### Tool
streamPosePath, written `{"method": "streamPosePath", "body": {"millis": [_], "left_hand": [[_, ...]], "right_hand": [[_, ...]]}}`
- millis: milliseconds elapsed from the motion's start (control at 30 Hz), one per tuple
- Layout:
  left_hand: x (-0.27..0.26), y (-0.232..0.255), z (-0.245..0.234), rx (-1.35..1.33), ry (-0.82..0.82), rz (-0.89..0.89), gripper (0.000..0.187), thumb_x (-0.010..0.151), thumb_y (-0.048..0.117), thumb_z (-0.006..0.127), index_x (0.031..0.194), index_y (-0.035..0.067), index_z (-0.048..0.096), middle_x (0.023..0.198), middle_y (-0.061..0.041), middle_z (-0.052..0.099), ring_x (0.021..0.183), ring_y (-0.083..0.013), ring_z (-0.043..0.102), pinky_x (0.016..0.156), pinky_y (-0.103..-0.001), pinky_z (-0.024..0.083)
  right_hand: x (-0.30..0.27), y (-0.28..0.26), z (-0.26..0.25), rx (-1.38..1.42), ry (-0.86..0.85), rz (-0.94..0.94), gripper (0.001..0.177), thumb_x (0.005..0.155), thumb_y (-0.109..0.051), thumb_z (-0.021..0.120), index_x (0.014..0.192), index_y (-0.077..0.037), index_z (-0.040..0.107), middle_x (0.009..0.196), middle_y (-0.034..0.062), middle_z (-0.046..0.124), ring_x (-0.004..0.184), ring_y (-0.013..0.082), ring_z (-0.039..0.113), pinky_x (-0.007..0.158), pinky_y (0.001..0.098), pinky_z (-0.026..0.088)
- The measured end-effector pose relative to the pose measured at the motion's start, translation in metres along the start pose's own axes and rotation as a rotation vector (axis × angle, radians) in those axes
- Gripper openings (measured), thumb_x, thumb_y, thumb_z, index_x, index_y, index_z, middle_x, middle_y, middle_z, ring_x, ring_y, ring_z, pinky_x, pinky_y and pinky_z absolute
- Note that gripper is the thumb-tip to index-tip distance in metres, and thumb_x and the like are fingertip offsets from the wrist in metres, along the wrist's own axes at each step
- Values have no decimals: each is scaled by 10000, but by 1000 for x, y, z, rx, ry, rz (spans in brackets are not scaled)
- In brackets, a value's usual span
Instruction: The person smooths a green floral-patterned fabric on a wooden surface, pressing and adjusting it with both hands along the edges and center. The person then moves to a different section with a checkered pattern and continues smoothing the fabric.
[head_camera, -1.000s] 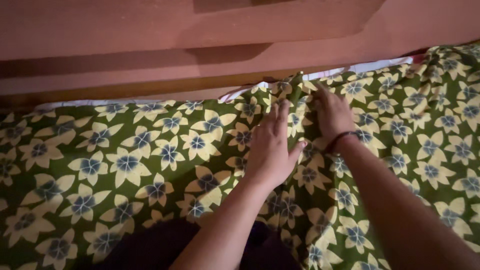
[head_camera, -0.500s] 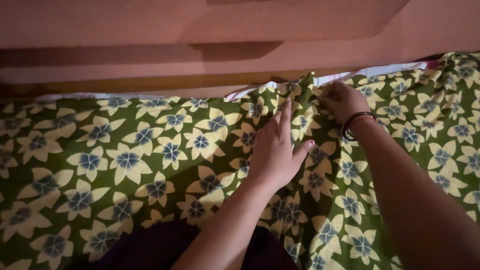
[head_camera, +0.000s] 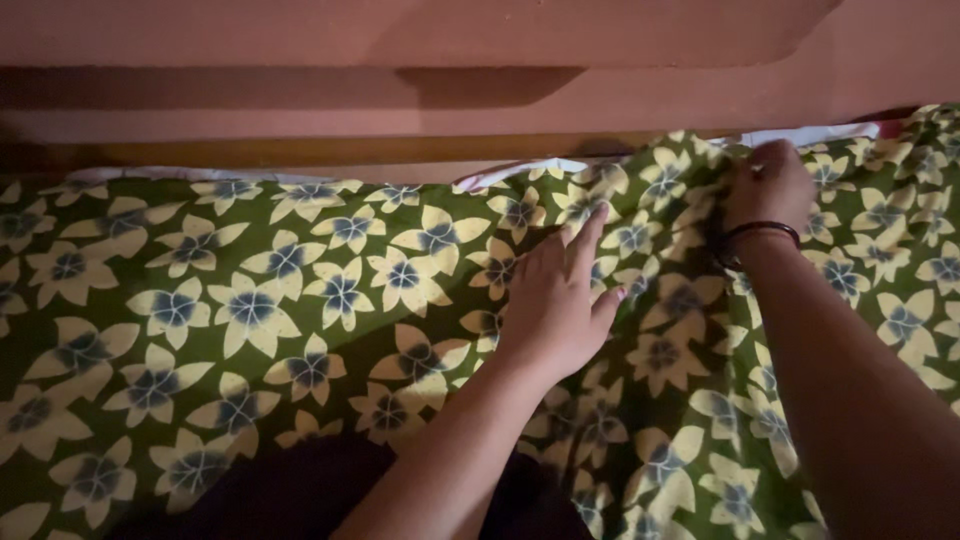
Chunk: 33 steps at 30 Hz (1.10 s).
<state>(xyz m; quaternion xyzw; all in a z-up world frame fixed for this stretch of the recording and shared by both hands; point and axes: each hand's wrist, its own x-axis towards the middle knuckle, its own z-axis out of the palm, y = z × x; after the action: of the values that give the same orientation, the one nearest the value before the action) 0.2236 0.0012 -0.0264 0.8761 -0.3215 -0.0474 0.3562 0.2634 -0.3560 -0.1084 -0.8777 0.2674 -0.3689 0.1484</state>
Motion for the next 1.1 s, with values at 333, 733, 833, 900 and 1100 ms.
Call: {"method": "streamPosePath", "body": {"millis": [333, 733, 833, 900, 1100], "left_hand": [[1, -1, 7, 27, -48, -3, 829, 995, 401, 617, 1618, 191, 112, 1542, -305, 345, 1438, -446, 350, 1189, -547, 232], [-4, 1, 6, 17, -45, -21, 834, 985, 399, 611, 1634, 262, 105, 1563, -266, 372, 1458, -421, 362, 1206, -523, 249], [-1, -1, 9, 50, -55, -11, 822, 1004, 443, 574, 1638, 256, 86, 1570, -284, 343, 1461, -430, 339, 1208, -527, 222], [1, -1, 10, 61, -59, 6, 805, 1029, 485, 541, 1637, 242, 72, 1576, -306, 312, 1458, -445, 319, 1204, -531, 202], [0, -1, 10, 50, -67, 2, 822, 1032, 502, 540, 1643, 244, 54, 1572, -295, 325, 1464, -433, 325, 1221, -524, 213]], "right_hand": [[-3, -8, -32, -47, -260, 162, 322, 990, -333, 716, 1231, -122, 684, 1062, 176, 710, 963, 351, 677, 829, 463, 525], [12, 8, -57, 462, -669, 408, 252, 1008, -163, 656, 1251, -94, 658, 841, 25, 640, 641, 136, 595, 557, 313, 519], [12, 3, -59, 440, -649, 530, 200, 1027, -214, 678, 1162, -70, 649, 817, 36, 627, 638, 135, 587, 551, 306, 512], [10, 2, -60, 337, -599, 562, 187, 1019, -246, 671, 1136, -101, 663, 829, 23, 654, 649, 115, 601, 568, 283, 528], [18, 39, -35, 409, -499, 384, 167, 1032, -186, 689, 1127, -56, 647, 897, 30, 694, 728, 154, 636, 620, 315, 526]]}}
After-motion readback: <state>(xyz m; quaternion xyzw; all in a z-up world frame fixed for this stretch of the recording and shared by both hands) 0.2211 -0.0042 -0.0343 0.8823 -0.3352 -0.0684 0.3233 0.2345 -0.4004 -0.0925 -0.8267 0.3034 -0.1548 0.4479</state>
